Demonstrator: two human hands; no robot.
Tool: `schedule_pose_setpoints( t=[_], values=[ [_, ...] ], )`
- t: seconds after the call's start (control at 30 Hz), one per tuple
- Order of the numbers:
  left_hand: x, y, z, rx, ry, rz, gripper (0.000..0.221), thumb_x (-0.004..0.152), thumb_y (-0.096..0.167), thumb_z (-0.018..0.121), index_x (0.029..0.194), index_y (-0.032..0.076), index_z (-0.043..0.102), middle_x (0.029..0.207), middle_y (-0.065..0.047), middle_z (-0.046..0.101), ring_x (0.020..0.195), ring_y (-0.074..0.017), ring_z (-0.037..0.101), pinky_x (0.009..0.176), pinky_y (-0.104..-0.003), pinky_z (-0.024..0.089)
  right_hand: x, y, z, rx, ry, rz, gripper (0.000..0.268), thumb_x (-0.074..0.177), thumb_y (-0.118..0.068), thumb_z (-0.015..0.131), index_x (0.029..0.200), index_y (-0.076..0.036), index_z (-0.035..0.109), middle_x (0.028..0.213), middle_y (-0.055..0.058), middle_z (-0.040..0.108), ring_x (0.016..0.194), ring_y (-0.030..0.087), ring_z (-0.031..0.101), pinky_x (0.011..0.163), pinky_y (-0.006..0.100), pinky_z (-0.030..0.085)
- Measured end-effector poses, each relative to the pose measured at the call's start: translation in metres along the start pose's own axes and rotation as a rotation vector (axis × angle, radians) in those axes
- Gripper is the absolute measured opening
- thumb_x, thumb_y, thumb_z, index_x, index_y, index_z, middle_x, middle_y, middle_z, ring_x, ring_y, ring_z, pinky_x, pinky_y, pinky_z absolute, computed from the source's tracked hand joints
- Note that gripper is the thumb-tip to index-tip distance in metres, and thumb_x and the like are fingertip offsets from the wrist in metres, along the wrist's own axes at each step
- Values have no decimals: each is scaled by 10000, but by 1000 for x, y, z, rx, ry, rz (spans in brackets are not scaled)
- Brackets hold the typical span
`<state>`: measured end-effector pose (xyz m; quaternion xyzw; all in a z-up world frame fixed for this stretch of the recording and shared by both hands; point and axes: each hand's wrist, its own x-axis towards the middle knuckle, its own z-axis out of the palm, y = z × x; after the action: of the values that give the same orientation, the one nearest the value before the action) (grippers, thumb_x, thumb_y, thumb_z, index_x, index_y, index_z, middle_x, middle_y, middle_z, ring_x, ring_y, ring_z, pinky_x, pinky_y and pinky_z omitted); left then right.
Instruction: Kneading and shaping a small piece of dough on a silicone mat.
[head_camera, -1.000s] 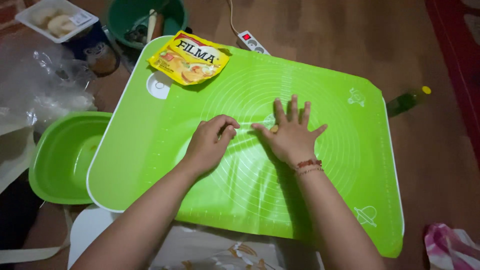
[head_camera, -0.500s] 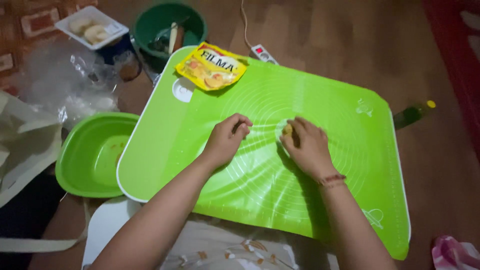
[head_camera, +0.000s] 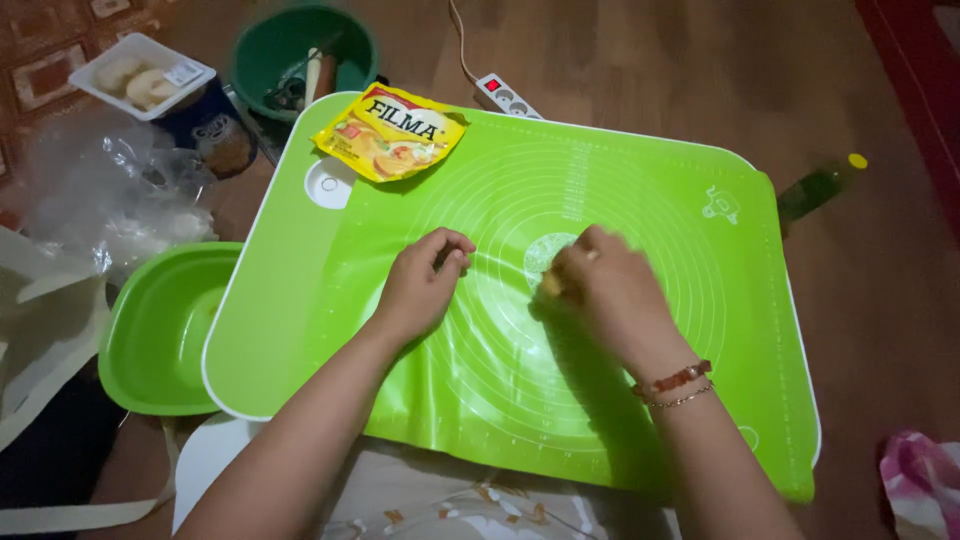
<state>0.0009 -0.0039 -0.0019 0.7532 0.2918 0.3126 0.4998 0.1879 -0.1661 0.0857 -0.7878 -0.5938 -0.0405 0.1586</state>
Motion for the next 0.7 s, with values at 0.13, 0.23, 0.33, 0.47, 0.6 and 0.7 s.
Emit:
schedule_pose_setpoints(
  t=[0.13,0.23,0.33,0.47,0.6,0.7],
  values=[
    [-1,0,-1,32,10,-19,150,991,137,587,1082,43,661,924,-72,734,869,-162,729,750,-309,559,15,-11,-8,247,-491,213,381,819,-475,831,1010,-151,767,1114,34,667,993,229,686,888,375,547],
    [-5,10,-1,96,40,-2,151,982,146,602,1086,53,660,976,-74,727,890,-194,707,730,-332,553,16,11,49,133,-38,72,631,908,-615,610,1340,-157,632,1403,132,585,1367,322,498,1143,522,365],
    [-10,9,-3,199,48,84,160,979,142,603,1111,66,650,1011,-68,717,925,-221,686,783,-363,527,23,12,80,-47,-211,110,912,899,-798,404,1587,-208,308,1638,191,192,1505,370,113,1140,697,-12],
    [-14,12,-5,222,32,85,165,987,136,596,1133,74,641,1024,-65,711,952,-235,673,848,-373,509,34,11,79,-117,-260,228,989,847,-876,231,1618,-265,129,1698,103,-21,1553,317,-49,1121,721,-114],
    [-14,20,-8,214,6,56,173,975,126,600,1134,71,641,1020,-73,699,938,-242,660,859,-378,502,53,17,76,-38,-213,409,1048,820,-878,317,1620,-226,130,1695,108,-23,1541,350,-56,1097,748,-91],
    [-12,15,-9,216,7,97,170,968,106,600,1128,58,634,1006,-84,687,937,-246,665,873,-384,500,61,23,77,-32,-201,496,1057,830,-860,364,1632,-209,140,1702,127,15,1550,352,-30,1130,743,-73]
  ],
)
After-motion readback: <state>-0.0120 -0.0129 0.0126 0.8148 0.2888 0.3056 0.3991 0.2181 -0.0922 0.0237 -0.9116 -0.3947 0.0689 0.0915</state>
